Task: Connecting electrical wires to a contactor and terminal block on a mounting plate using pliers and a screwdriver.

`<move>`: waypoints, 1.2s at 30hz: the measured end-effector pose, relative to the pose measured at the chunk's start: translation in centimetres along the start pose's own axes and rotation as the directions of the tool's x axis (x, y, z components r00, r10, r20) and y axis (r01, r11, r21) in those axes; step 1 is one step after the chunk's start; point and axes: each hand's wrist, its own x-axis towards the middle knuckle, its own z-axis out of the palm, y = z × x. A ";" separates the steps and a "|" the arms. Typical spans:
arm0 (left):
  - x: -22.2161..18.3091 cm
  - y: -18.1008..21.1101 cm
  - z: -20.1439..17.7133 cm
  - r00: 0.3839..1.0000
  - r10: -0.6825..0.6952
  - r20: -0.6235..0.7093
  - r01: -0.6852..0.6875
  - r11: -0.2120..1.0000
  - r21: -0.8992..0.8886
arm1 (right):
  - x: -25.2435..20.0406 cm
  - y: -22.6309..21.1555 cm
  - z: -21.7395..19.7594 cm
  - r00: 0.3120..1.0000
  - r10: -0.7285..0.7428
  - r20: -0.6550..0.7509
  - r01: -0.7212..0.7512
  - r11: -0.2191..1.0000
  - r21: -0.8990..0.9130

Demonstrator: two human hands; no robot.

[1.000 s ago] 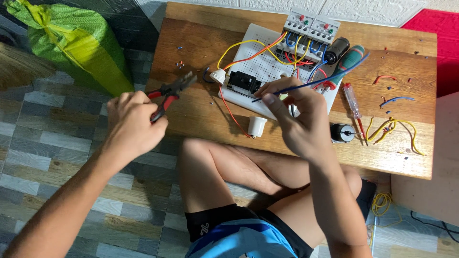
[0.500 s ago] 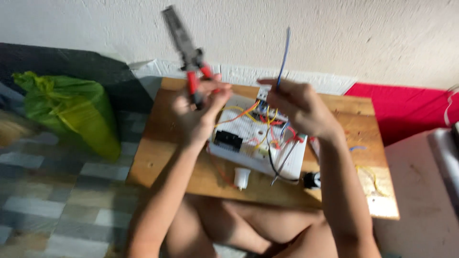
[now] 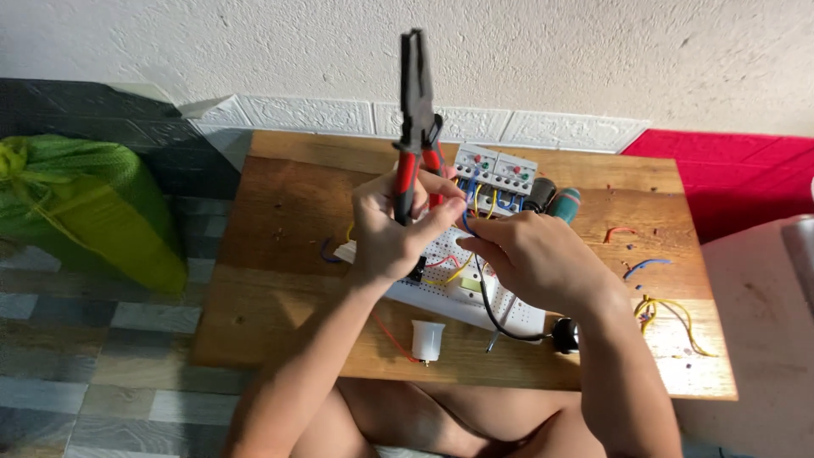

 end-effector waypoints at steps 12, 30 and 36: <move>-0.8 -1.4 0.7 0.998 0.037 -0.058 -0.034 0.998 0.051 | 0.4 -1.0 1.0 0.859 -0.099 -0.503 0.250 0.938 0.242; -1.4 -0.1 1.3 0.979 0.061 0.194 -0.073 0.996 0.055 | -0.8 0.8 0.6 0.489 -0.009 -0.872 0.360 0.913 0.192; -0.5 -1.3 1.3 0.931 0.315 0.182 -0.358 0.884 0.300 | 0.7 2.5 1.8 0.492 0.052 -0.869 0.483 0.815 0.321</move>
